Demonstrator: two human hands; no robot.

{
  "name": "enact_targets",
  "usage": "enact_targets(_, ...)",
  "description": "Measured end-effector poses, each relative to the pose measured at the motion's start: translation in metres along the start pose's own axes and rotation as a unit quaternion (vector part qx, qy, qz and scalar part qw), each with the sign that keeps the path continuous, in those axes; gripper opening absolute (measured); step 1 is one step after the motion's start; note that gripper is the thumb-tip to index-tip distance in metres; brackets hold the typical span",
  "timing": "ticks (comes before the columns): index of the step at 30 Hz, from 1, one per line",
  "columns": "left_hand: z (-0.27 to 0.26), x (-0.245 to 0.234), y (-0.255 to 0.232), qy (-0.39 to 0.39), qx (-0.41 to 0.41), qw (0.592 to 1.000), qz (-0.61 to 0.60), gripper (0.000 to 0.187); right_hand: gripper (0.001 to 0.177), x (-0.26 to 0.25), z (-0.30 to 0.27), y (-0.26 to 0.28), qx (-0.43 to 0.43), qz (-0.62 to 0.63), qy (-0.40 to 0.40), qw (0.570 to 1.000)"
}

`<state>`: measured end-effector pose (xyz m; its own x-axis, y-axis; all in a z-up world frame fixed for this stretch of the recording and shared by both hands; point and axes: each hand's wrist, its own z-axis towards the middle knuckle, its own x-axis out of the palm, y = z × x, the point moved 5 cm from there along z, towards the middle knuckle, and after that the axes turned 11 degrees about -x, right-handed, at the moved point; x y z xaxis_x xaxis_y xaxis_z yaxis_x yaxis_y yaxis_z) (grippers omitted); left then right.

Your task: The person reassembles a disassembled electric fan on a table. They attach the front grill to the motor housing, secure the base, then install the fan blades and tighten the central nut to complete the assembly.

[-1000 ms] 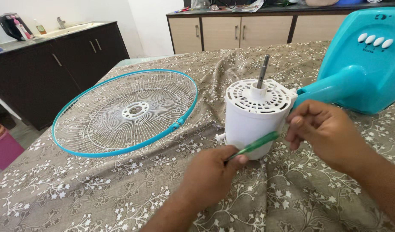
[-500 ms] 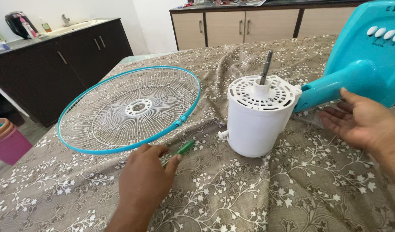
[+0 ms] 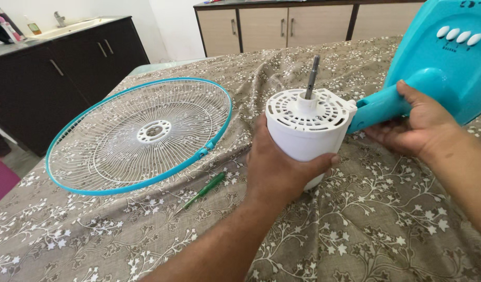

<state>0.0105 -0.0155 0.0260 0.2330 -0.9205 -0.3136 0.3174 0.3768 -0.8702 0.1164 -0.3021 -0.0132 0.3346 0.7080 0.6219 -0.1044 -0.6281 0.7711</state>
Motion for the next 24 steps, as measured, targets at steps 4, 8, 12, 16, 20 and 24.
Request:
enact_targets(4, 0.027, 0.002, 0.014, 0.007, -0.037, 0.999, 0.023, 0.111, 0.065, -0.004, 0.015, 0.001, 0.001, 0.005, -0.014, 1.000)
enact_targets(8, 0.061, -0.001, 0.022, 0.020, 0.049, 0.998, 0.030, 0.106, 0.066, -0.001, 0.036, 0.001, -0.013, -0.013, 0.019, 1.000)
enact_targets(12, 0.097, 0.006, 0.033, 0.061, 0.049, 0.997, -0.002, 0.109, 0.069, 0.003, 0.053, -0.001, -0.008, 0.021, 0.023, 0.999)
enact_targets(16, 0.113, 0.011, 0.041, 0.104, 0.066, 0.990, -0.075, 0.104, 0.067, 0.006, 0.061, -0.002, -0.005, 0.035, -0.001, 0.999)
enact_targets(20, 0.115, 0.010, 0.048, 0.116, 0.036, 0.988, -0.097, 0.109, 0.066, 0.006, 0.059, -0.005, -0.020, 0.001, -0.029, 0.999)
enact_targets(24, 0.105, 0.006, 0.048, 0.113, 0.018, 0.989, -0.097, 0.108, 0.063, 0.007, 0.055, -0.005, -0.011, 0.007, -0.034, 0.999)
